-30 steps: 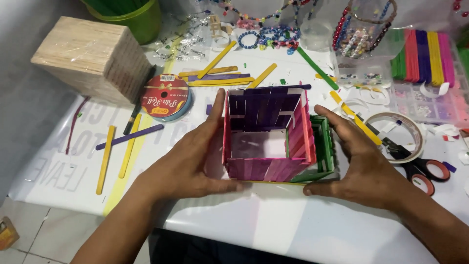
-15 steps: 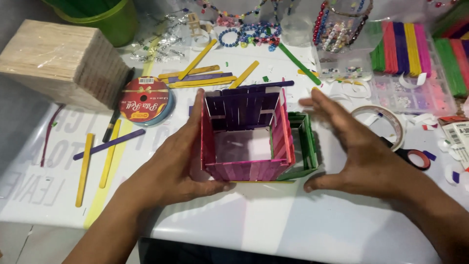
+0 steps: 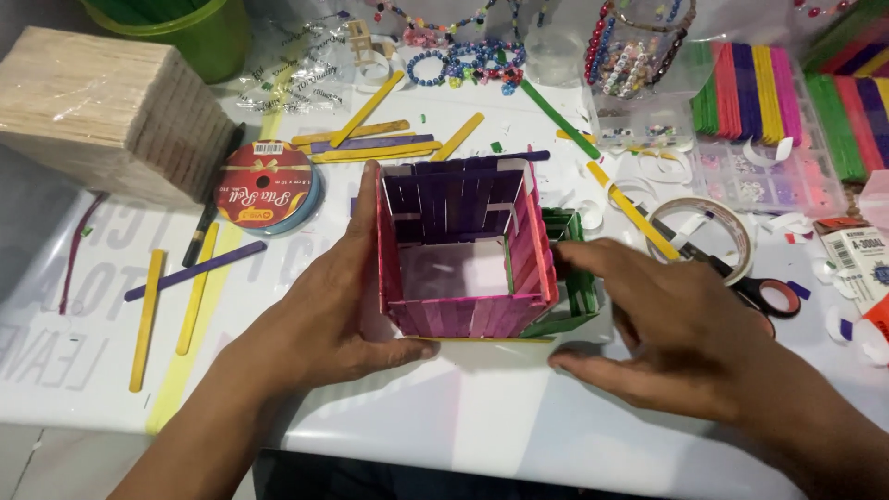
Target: Assembling a small container or structure using colored popsicle sticks and double-sided tape.
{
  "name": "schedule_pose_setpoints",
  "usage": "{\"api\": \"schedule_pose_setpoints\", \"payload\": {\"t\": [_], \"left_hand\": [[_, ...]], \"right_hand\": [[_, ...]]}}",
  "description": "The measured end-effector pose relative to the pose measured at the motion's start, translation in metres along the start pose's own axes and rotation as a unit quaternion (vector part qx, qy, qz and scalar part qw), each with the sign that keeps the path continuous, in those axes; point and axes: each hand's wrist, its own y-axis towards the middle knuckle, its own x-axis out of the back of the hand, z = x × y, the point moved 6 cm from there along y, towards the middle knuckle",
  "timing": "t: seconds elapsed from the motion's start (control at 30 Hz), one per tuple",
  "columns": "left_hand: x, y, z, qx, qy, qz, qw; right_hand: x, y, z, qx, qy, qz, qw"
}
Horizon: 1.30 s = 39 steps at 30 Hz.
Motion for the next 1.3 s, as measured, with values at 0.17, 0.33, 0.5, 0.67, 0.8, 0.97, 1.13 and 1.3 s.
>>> {"api": "schedule_pose_setpoints", "payload": {"t": [0.17,0.33,0.5,0.67,0.8,0.97,1.13,1.3], "left_hand": [[-0.001,0.000,0.000,0.013,-0.009,-0.004,1.000],[-0.001,-0.001,0.000,-0.005,-0.005,-0.009,1.000],[-0.001,-0.001,-0.004,-0.028,-0.001,-0.018,0.999],[-0.002,0.000,-0.004,-0.045,0.006,-0.026,0.999],[-0.003,0.000,-0.004,-0.032,0.004,-0.023,0.999],[-0.004,0.001,-0.003,-0.019,0.007,-0.014,1.000],[-0.003,0.002,-0.008,-0.044,-0.006,-0.029,0.999],[-0.004,0.001,-0.003,-0.033,0.008,-0.021,0.999]], "right_hand": [[-0.024,0.006,-0.019,-0.127,0.039,0.082,0.988],[-0.020,0.009,-0.011,-0.117,0.028,0.074,0.990],[-0.018,0.012,-0.006,-0.091,-0.009,0.062,0.994],[-0.027,0.008,-0.012,-0.050,-0.026,0.064,0.996],[-0.024,0.009,0.000,0.033,-0.019,0.020,0.999],[-0.024,0.009,0.000,0.035,-0.005,0.013,0.999],[-0.021,0.010,0.005,0.046,0.003,0.009,0.999],[-0.017,0.010,0.005,0.056,-0.036,-0.005,0.998]]}}
